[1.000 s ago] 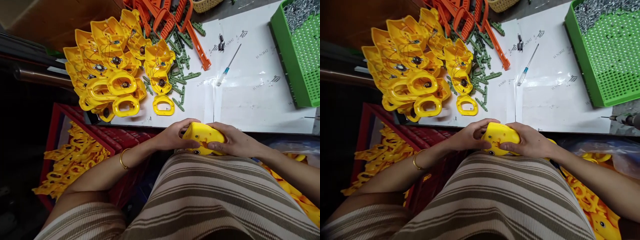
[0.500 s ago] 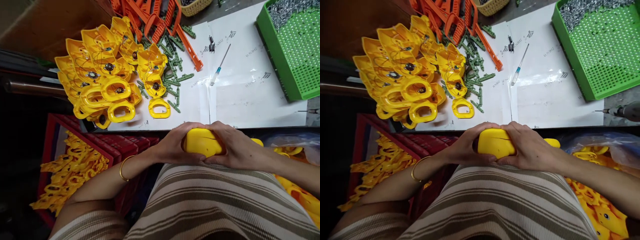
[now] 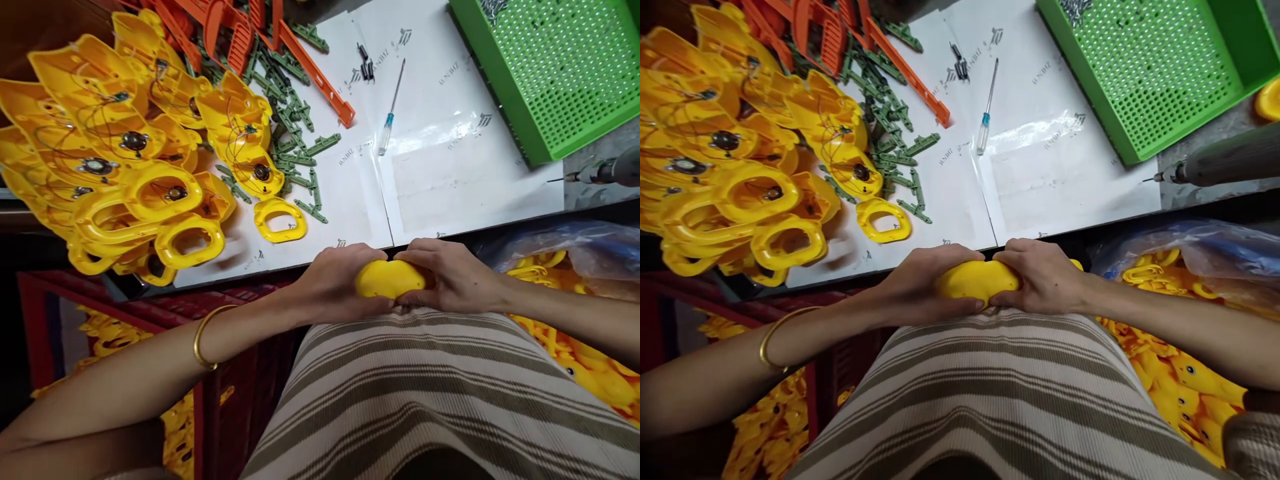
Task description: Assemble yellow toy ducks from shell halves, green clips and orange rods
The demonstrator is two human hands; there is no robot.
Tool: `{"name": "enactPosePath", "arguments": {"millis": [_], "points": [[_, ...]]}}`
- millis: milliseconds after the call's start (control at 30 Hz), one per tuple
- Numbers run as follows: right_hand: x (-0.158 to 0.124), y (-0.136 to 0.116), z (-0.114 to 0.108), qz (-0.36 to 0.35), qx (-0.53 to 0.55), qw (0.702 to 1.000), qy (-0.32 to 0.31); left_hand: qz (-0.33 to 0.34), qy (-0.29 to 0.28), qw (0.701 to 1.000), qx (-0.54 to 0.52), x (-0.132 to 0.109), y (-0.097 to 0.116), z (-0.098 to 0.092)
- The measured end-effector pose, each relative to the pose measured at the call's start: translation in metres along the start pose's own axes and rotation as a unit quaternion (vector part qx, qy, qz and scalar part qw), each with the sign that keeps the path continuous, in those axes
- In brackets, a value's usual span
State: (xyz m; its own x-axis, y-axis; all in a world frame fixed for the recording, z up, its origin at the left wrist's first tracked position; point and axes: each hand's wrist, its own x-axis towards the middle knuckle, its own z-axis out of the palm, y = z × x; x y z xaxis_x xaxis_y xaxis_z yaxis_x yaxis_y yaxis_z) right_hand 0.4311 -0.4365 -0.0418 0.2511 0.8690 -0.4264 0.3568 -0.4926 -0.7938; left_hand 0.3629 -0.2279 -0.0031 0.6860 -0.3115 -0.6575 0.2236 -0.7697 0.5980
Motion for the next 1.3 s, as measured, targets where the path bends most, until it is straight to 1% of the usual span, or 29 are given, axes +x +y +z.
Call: {"name": "enactPosePath", "arguments": {"millis": [67, 167, 267, 400, 467, 567, 633, 700, 767, 833, 900, 1000, 1100, 1200, 1300], "points": [[0.004, -0.001, 0.0, 0.016, 0.0, 1.0, -0.014, -0.012, -0.033, 0.999, 0.029, 0.004, -0.001, -0.003], [0.008, 0.0, -0.007, 0.027, 0.012, 0.999, -0.04, -0.01, -0.085, 0.989, 0.121, 0.01, 0.002, -0.012], [0.007, 0.002, -0.019, 0.032, 0.053, 0.996, -0.062, 0.013, -0.097, 0.976, 0.192, 0.015, 0.008, -0.017], [0.005, 0.007, -0.028, 0.015, 0.046, 0.996, -0.077, 0.037, -0.088, 0.975, 0.202, 0.021, 0.012, -0.012], [0.004, 0.009, -0.025, -0.003, 0.037, 0.996, -0.083, 0.038, -0.096, 0.977, 0.188, 0.024, 0.012, -0.007], [0.003, 0.009, -0.016, -0.004, 0.007, 0.999, -0.053, 0.058, -0.115, 0.974, 0.187, 0.029, 0.012, -0.001], [0.001, 0.008, -0.011, -0.005, -0.024, 0.999, -0.027, 0.076, -0.106, 0.971, 0.201, 0.029, 0.012, 0.001], [-0.004, 0.009, -0.012, -0.018, -0.053, 0.998, -0.009, 0.08, -0.081, 0.967, 0.227, 0.025, 0.013, -0.002], [-0.01, 0.012, -0.019, -0.029, -0.09, 0.995, 0.021, 0.079, -0.037, 0.96, 0.264, 0.017, 0.015, -0.01], [-0.016, 0.017, -0.028, -0.026, -0.132, 0.989, 0.066, 0.075, 0.013, 0.949, 0.305, 0.008, 0.016, -0.023], [-0.02, 0.023, -0.033, -0.028, -0.156, 0.983, 0.097, 0.08, 0.043, 0.94, 0.33, 0.0, 0.017, -0.034], [-0.019, 0.025, -0.034, -0.053, -0.164, 0.979, 0.11, 0.089, 0.047, 0.932, 0.349, -0.007, 0.018, -0.046], [-0.014, 0.019, -0.03, -0.063, -0.198, 0.969, 0.13, 0.085, 0.058, 0.921, 0.375, -0.007, 0.017, -0.049], [-0.011, 0.012, -0.029, -0.068, -0.223, 0.962, 0.144, 0.12, 0.06, 0.915, 0.38, -0.004, 0.012, -0.05], [-0.007, 0.01, -0.03, -0.087, -0.249, 0.952, 0.155, 0.164, 0.097, 0.914, 0.358, 0.0, 0.003, -0.049]]}}
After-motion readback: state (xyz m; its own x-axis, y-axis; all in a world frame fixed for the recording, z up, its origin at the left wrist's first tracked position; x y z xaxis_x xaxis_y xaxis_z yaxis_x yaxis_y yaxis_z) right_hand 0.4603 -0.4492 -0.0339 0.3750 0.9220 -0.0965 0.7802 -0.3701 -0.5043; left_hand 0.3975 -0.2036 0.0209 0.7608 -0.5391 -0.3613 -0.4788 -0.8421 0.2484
